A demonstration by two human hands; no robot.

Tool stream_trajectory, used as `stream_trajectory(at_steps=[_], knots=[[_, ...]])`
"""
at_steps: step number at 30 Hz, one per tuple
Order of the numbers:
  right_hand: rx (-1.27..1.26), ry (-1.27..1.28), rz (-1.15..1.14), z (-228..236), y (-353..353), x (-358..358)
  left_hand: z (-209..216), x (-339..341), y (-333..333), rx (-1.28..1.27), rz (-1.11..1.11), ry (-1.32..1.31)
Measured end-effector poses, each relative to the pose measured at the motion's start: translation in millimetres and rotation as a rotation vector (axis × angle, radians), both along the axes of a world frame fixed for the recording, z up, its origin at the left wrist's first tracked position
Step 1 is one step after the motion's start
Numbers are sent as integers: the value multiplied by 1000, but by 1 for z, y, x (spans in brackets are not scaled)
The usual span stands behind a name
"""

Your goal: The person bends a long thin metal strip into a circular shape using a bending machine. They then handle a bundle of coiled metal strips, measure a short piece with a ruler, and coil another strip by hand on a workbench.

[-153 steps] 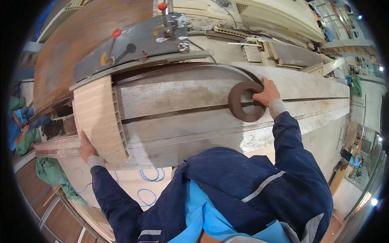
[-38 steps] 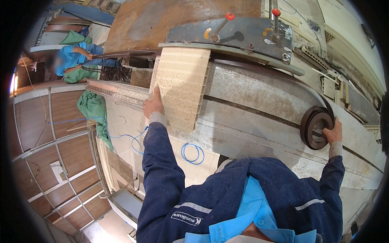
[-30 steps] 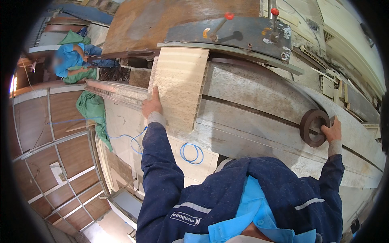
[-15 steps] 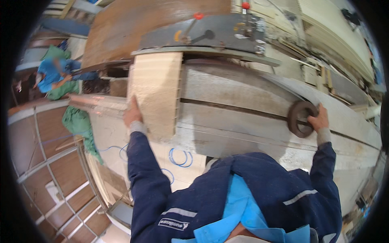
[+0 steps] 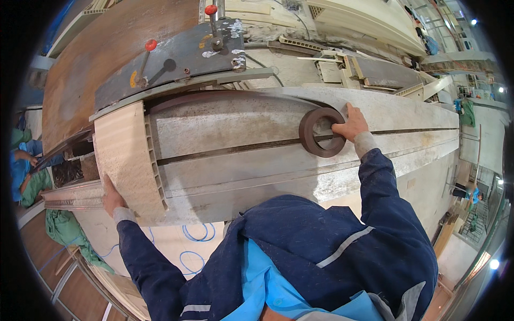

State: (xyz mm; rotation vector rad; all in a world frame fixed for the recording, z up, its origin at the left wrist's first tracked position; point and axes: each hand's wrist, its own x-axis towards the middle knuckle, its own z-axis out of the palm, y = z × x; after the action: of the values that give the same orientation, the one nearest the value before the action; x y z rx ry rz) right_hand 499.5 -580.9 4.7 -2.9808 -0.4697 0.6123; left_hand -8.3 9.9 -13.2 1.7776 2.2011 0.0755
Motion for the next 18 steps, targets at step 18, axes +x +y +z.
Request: stream_trajectory(at_steps=[18], knots=[[-34, 14, 4, -1, -1, 2, -2, -4, 3, -62, -9, 28]])
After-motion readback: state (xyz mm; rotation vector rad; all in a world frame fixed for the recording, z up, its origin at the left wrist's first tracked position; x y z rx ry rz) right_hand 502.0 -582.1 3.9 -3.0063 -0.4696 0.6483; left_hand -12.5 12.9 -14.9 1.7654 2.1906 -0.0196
